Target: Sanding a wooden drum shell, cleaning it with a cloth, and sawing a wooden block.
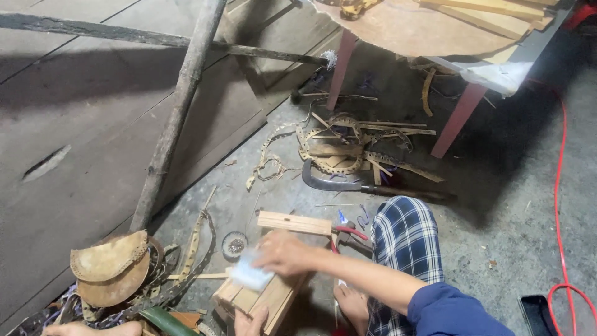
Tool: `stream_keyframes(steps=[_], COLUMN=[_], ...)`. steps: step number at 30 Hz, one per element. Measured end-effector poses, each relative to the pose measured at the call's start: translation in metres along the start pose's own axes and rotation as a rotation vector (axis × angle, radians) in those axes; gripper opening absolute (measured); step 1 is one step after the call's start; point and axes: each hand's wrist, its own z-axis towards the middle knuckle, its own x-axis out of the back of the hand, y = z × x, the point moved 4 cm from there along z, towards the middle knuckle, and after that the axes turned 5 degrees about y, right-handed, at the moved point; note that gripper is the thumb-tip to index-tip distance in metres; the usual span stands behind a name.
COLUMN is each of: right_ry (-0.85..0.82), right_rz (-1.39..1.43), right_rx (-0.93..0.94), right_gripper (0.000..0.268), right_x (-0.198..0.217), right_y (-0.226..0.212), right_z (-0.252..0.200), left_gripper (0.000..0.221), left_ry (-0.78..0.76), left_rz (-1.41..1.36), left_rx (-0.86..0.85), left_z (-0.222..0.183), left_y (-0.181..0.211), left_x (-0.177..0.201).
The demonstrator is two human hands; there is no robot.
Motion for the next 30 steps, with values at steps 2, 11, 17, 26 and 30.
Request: stream_keyframes(steps=[2,11,17,26,30], right_ry=[-0.038,-0.048,-0.102,-0.134,-0.030], right_rz=[0.068,-0.103,0.006,-0.101,0.092], right_rx=[0.036,-0.085,-0.091,-0.089,-0.046], right_gripper=[0.024,0.032,0.046,0.043,0.052], right_x=[0.004,0.012,-0.024,-0.014,0.005], right_y=[-0.023,-0.032,-0.025,-0.026,-0.040], right_z=[0.012,0.012,-0.012,-0.002,0.013], left_gripper=[0.089,0.094,0.083,0.071,0.096], left_ry=[0.021,-0.011,0.076,0.056,-0.039], left_rz=[0.065,-0.010,-0.068,-0.170,0.036], left_rx=[-0.004,-0.033,-0.061,0.128,-0.174], left_z=[-0.025,-0.045,-0.036,0.001,0.005], left_y=[0.040,0.059,0.045,0.004,0.002], left_x=[-0.023,-0.037,-0.034,-0.010,-0.007])
